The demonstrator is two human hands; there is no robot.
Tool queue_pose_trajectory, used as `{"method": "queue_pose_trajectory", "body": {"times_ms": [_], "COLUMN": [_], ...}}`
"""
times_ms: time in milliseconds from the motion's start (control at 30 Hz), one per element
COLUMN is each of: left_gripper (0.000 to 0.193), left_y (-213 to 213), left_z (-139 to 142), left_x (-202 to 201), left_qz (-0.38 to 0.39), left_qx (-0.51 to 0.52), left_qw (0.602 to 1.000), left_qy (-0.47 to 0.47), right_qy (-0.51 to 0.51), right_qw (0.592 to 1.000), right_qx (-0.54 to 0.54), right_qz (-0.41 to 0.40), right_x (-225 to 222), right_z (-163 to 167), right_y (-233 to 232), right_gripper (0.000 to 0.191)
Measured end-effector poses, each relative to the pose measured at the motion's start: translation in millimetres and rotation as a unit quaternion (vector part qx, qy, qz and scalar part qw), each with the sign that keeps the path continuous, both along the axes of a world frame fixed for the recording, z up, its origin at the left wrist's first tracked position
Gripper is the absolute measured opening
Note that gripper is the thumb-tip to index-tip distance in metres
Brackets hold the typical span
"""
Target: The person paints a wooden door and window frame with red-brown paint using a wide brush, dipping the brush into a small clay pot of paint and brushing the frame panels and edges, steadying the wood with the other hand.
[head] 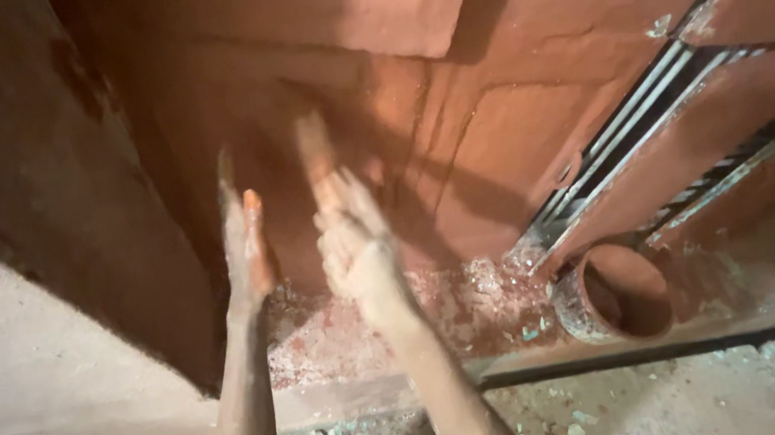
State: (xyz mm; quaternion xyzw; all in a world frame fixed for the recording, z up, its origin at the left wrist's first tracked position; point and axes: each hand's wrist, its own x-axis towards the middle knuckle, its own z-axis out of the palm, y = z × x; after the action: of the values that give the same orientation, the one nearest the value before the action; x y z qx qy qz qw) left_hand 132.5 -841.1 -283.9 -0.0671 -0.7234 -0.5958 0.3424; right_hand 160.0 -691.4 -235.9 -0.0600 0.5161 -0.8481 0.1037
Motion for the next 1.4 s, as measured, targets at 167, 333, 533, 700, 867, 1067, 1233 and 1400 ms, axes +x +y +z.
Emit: {"method": "queue_pose_trajectory", "body": {"times_ms": [167,333,533,700,867,1067,1233,1400], "left_gripper": [0.082,0.085,0.087,0.077,0.068,0.058,0.057,0.052], "left_y": [1.1,-17.4,-34.8,-26.9,-46.1,-78.9,-75.3,-68.5], "left_z": [4.7,16.3,37.8,36.7,9.7,23.3,54.3,47.5], "left_x": [-2.7,5.1,16.5,17.6,7.8,2.6,10.9,6.1], "left_qz": [-0.033,-0.022,0.087,0.042,0.060,0.081,-0.080,0.022], "left_qx": [-0.026,-0.014,0.030,0.031,-0.049,-0.145,0.168,-0.040], "left_qw": [0.999,0.998,0.994,0.994,0.989,0.975,0.982,0.981], "left_qy": [0.020,0.057,0.059,0.093,0.126,0.149,0.039,0.188], "right_qy": [0.038,0.081,0.036,0.036,0.014,0.024,0.050,0.012], "right_qw": [0.975,0.977,0.995,0.996,0.984,0.994,0.987,0.994], "right_qx": [-0.029,-0.006,0.080,-0.054,-0.100,-0.063,-0.007,-0.107], "right_qz": [-0.218,-0.196,0.040,0.064,-0.149,-0.088,0.156,-0.009], "right_x": [13.1,10.4,3.3,5.6,8.0,1.6,-2.7,7.3], "right_z": [2.5,24.9,40.3,43.1,40.9,38.1,38.7,50.1], "right_y": [31.2,-11.5,-62.7,-26.8,-2.2,-86.8,-113.5,-83.1], "right_gripper": [0.060,0.070,0.068,0.060,0.061,0.063,0.060,0.056]}}
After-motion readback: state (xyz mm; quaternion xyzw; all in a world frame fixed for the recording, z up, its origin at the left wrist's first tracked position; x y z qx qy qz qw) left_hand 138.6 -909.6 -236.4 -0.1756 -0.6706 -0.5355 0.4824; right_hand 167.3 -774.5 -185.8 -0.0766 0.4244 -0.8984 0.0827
